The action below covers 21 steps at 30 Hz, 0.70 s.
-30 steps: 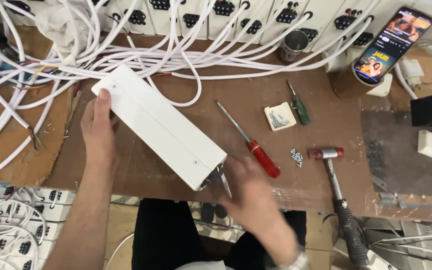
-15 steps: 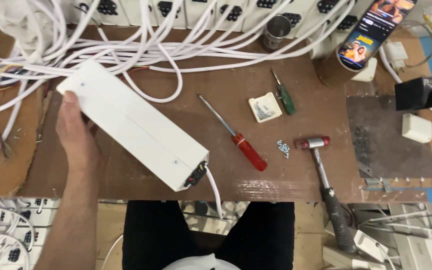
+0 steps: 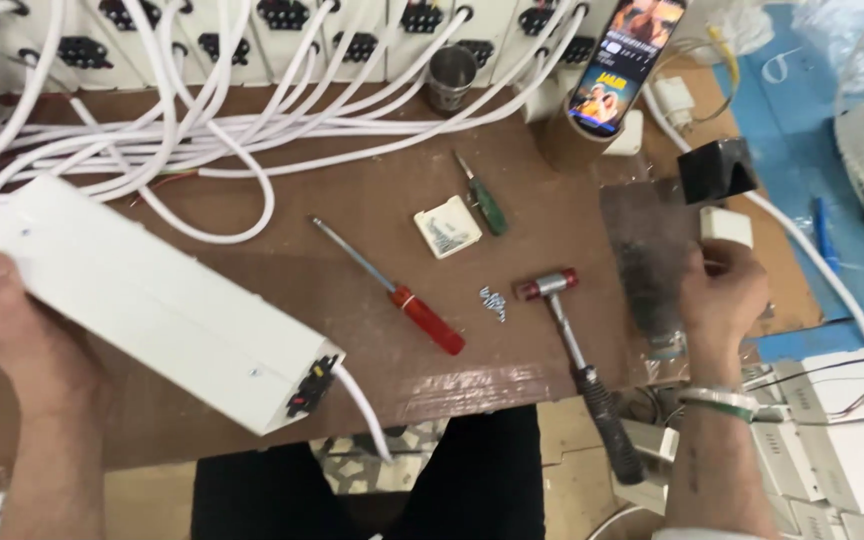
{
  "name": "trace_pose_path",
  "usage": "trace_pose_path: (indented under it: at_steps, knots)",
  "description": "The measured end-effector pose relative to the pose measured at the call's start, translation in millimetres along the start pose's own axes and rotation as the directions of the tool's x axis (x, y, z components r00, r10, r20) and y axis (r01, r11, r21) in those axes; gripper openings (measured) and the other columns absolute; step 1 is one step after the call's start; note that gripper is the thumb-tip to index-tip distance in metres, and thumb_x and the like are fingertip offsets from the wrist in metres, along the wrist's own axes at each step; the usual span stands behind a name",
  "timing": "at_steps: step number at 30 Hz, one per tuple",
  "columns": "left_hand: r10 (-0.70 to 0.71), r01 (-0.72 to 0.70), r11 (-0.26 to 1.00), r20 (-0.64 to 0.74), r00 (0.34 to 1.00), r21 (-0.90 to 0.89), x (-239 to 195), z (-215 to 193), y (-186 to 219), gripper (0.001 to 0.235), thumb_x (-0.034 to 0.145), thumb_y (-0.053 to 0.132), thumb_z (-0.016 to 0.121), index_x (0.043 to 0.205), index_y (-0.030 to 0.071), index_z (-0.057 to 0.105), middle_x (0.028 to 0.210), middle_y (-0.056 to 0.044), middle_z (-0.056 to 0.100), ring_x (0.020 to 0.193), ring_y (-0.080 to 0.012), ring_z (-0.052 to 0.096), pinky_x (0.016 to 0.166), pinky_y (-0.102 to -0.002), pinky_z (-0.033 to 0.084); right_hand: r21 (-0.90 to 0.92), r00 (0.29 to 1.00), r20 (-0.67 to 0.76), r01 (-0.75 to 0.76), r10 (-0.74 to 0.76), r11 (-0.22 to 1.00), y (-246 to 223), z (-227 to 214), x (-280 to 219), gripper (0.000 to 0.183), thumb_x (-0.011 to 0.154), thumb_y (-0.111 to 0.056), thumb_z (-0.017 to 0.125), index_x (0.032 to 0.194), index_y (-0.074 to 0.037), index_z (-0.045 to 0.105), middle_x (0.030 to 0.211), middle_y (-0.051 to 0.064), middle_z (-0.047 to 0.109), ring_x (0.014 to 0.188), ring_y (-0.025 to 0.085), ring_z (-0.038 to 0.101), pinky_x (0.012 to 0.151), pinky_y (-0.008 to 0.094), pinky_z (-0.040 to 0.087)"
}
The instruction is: The person fits a small white end cap onto the end of a long white plastic light fixture housing on the workbench, aligns it, and drives its screws using a red-handled screwdriver, steadying the housing with the other hand. They reposition the fixture and continue tightening screws on the cap.
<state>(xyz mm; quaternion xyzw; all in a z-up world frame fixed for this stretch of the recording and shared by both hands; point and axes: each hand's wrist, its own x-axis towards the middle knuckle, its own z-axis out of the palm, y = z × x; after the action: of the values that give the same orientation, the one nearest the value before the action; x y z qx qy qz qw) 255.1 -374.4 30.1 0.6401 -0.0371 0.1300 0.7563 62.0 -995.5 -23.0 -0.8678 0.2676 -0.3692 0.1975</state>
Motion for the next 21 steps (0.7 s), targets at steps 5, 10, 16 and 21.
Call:
trace_pose_path:
  at_steps: [5, 10, 16, 21]
  knots:
    - [0.026, -0.027, 0.997, 0.01, 1.0, 0.068, -3.3, 12.5, 10.5, 0.076, 0.106, 0.063, 0.05, 0.15, 0.001, 0.043, 0.146, -0.013, 0.055, 0.135, -0.0261, 0.056, 0.114, -0.042, 0.047, -0.472, 0.998, -0.048, 0.023, -0.052, 0.881, 89.4, 21.1, 40.9, 0.066, 0.083, -0.042, 0.096, 0.115, 0.009, 0.067, 0.114, 0.03, 0.067, 0.108, 0.045, 0.061, 0.091, 0.052, 0.052]
    - [0.054, -0.053, 0.994, -0.015, 0.998, 0.094, -2.5, 7.0, 3.9, 0.078, 0.106, 0.063, 0.051, 0.151, 0.0, 0.04, 0.147, -0.013, 0.052, 0.138, -0.0255, 0.054, 0.117, -0.042, 0.046, -0.495, 0.998, -0.002, -0.051, 0.058, 0.868, 93.2, 24.5, 55.0, 0.072, 0.083, -0.041, 0.095, 0.123, 0.008, 0.061, 0.117, 0.03, 0.068, 0.107, 0.047, 0.064, 0.094, 0.053, 0.052]
    - [0.188, -0.1, 0.932, -0.229, 0.955, 0.348, 7.3, -54.5, -58.7, 0.041, 0.123, 0.035, 0.061, 0.135, -0.004, 0.056, 0.122, -0.01, 0.059, 0.102, -0.0138, 0.049, 0.095, -0.035, 0.042, 0.37, 0.877, 0.144, -0.477, 0.458, 0.797, -14.3, -26.2, -13.4, 0.078, 0.101, -0.022, 0.078, 0.161, -0.003, 0.032, 0.129, 0.015, 0.063, 0.101, 0.021, 0.063, 0.074, 0.033, 0.052]
    - [0.092, -0.207, 0.926, 0.344, 0.935, 0.314, -124.9, 9.3, 50.4, 0.049, 0.104, 0.028, 0.071, 0.14, -0.002, 0.055, 0.132, -0.015, 0.062, 0.117, -0.0234, 0.056, 0.103, -0.038, 0.046, 0.615, 0.854, 0.457, -0.506, 0.248, 0.605, -175.6, -67.7, -98.2, 0.06, 0.097, -0.014, 0.067, 0.152, -0.001, 0.045, 0.129, 0.015, 0.063, 0.113, 0.027, 0.068, 0.09, 0.038, 0.059]
